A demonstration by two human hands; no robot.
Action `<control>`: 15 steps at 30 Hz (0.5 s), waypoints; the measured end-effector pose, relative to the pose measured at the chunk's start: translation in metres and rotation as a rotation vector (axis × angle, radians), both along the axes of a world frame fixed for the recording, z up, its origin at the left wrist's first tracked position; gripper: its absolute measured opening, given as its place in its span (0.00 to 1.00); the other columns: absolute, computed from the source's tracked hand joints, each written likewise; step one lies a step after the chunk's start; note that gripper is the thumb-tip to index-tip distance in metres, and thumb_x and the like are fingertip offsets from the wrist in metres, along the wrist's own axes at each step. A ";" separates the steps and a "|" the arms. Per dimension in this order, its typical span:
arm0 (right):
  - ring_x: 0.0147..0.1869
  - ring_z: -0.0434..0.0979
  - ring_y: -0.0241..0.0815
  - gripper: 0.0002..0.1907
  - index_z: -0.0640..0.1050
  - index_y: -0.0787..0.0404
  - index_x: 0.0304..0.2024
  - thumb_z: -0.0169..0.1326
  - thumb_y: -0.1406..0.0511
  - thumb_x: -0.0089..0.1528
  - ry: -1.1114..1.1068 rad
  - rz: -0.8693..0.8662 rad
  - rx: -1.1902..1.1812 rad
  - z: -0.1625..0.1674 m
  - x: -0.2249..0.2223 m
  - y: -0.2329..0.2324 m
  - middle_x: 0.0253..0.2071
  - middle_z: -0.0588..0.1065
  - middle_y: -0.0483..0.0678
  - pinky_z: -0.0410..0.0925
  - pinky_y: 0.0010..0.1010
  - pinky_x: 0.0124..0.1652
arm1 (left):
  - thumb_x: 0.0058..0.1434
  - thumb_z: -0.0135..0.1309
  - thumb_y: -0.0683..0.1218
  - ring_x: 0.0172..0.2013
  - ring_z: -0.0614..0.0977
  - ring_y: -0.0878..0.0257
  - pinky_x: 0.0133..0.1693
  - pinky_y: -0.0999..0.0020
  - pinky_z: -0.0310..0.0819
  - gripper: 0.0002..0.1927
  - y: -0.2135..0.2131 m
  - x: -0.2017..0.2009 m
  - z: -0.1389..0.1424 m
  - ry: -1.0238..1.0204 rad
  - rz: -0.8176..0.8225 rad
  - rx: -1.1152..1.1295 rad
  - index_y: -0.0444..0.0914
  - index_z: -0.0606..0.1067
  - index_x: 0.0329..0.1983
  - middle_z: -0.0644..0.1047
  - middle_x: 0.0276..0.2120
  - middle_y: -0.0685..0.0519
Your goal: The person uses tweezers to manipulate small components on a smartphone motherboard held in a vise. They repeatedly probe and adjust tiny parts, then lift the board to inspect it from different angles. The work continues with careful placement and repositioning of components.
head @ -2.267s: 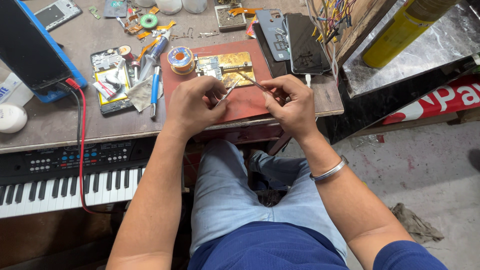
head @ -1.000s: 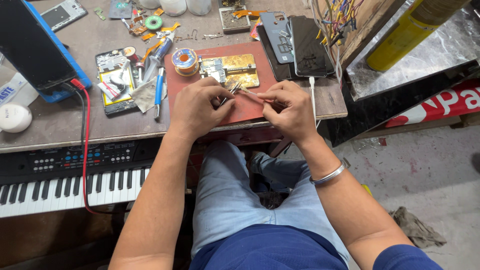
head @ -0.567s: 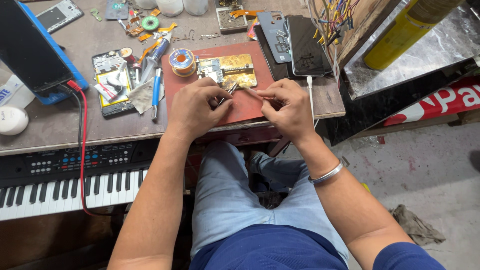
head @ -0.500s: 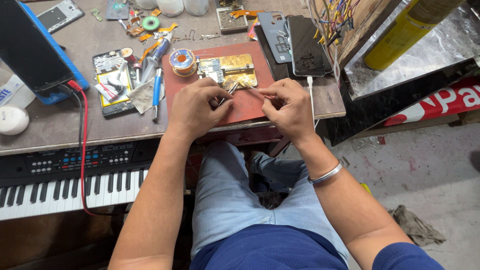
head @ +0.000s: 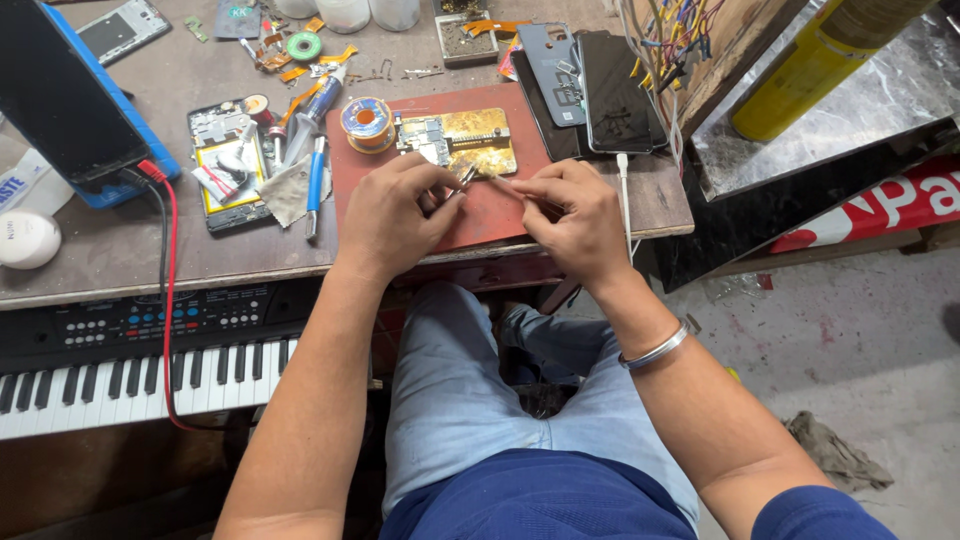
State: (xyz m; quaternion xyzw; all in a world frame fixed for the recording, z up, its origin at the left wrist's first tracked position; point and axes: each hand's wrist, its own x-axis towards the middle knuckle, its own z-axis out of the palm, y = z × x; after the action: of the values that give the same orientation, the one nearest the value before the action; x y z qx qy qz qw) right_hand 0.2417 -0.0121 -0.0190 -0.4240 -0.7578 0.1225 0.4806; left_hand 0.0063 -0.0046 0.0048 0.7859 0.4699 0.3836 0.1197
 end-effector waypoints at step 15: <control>0.42 0.76 0.44 0.13 0.86 0.60 0.44 0.60 0.73 0.57 -0.011 0.005 0.035 0.000 -0.002 -0.001 0.37 0.78 0.47 0.71 0.33 0.41 | 0.58 0.65 0.49 0.27 0.80 0.56 0.32 0.60 0.74 0.07 0.002 -0.001 -0.006 0.061 0.090 0.027 0.40 0.84 0.33 0.77 0.25 0.52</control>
State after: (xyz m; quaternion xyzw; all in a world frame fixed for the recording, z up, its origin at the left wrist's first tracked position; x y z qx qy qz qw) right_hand 0.2401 -0.0131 -0.0192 -0.4144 -0.7635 0.1081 0.4834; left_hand 0.0058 -0.0027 -0.0011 0.7768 0.5030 0.3709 0.0775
